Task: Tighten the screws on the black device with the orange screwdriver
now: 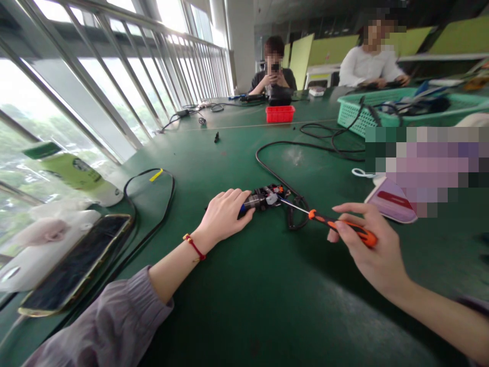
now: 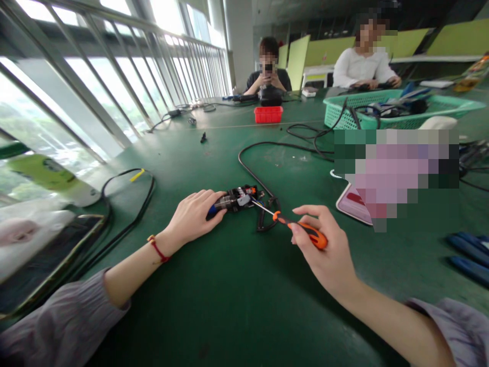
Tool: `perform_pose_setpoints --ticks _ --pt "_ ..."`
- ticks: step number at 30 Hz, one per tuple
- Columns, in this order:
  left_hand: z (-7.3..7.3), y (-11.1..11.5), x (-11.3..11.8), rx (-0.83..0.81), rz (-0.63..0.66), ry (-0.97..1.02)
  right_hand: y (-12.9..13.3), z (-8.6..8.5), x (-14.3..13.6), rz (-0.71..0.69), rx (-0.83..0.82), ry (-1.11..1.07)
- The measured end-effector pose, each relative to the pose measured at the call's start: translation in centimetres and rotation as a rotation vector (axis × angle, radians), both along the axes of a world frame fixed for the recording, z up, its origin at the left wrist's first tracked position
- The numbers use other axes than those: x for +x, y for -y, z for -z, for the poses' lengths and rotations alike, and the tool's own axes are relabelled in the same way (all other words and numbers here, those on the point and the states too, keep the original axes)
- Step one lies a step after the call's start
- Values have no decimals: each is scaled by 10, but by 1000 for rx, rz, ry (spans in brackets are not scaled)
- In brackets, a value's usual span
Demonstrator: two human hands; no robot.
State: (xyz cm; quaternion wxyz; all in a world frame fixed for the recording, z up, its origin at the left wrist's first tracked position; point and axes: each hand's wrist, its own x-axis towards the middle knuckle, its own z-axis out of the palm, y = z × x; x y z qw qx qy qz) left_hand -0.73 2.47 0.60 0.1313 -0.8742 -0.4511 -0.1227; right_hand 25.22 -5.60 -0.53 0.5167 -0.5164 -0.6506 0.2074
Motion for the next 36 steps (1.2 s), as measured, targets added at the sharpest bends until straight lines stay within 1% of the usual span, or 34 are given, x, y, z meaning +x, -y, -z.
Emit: perform_pose_setpoints --ticks 2,5,7,8,10,13,14,15,18,20,22,24,26,30,32,34,36 --pt "0 0 0 -3 1 4 -2 1 0 30 11 -34" --pt "0 0 0 -6 3 14 -3 3 -1 121 164 -1" --pt "-1 1 0 -9 11 20 -3 3 -1 152 273 49" --pt "-1 1 0 -9 15 23 -2 2 -1 150 301 76" --pt "-1 1 0 -6 22 29 0 1 -1 107 273 114" --pt "-1 2 1 9 23 32 2 -1 -1 7 125 107" --pt "-1 2 1 16 24 29 3 -2 -1 6 114 97" --pt "-1 2 1 24 26 25 3 -2 -1 29 137 92" --pt "-2 2 2 54 38 17 3 -2 -2 124 284 132" --pt "-2 2 2 70 45 23 4 -2 -2 122 324 176" --pt "-1 2 2 77 50 29 5 -2 -2 59 267 189" --pt "-1 2 2 80 52 28 5 -2 -1 -5 173 165" --pt "-1 2 2 87 50 20 5 -2 -1 -10 141 134" --pt "-2 3 2 103 43 16 3 -2 -1 105 300 164" --pt "-2 3 2 102 40 24 3 -3 -2 124 334 190" --pt "-1 2 2 96 34 31 4 -4 -2 91 282 198" --pt "-1 2 2 86 25 31 4 -5 -2 22 161 183"
